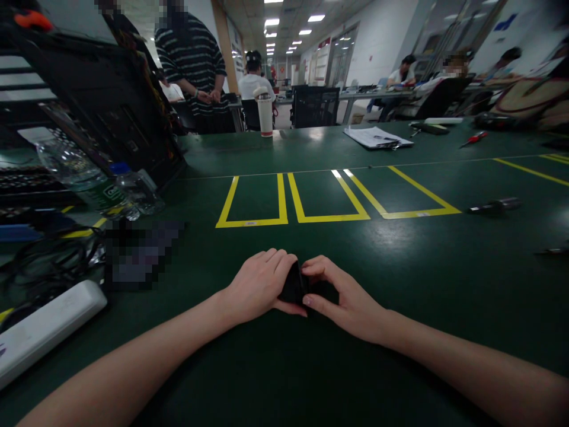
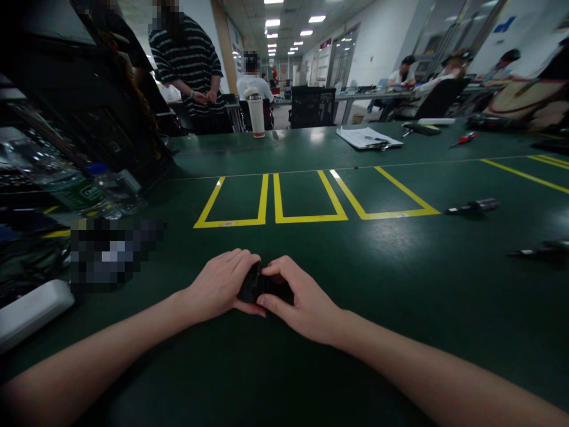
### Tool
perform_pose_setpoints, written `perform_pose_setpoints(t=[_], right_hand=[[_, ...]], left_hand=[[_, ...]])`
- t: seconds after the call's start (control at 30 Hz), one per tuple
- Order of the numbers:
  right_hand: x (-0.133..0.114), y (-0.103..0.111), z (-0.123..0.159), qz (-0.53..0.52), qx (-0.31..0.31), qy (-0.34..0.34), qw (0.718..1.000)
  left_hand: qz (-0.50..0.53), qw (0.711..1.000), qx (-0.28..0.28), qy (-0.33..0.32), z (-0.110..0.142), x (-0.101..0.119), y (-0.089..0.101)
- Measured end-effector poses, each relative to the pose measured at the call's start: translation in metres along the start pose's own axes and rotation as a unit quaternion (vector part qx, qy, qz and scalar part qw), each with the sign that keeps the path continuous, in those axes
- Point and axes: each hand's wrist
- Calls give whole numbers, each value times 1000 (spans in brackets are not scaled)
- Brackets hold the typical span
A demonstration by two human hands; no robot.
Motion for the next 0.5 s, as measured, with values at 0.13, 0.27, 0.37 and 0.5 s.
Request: perform_pose_setpoints(t=[0.13, 0.27, 0.37, 0.5], right_hand=[[1, -1, -2, -21, 2, -27, 999], [0, 1, 0, 4, -13, -25, 1000], [0, 2, 2, 32, -5, 13, 999], [1, 0, 2, 28, 3, 22, 999]], left_hand=[[-7, 1000, 2, -2, 0, 0, -1], [-5, 1000, 2, -8, 0, 0, -1], [-7, 1000, 0, -10, 1, -1, -1], [-6, 1000, -1, -8, 1, 0, 0]])
Point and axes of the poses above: each hand's wrist, its own z-axis away from the middle knuckle, its own y-axis out of the back of the hand, x = y × z, and after that the axes turned 8 degrees about -z, right-handed
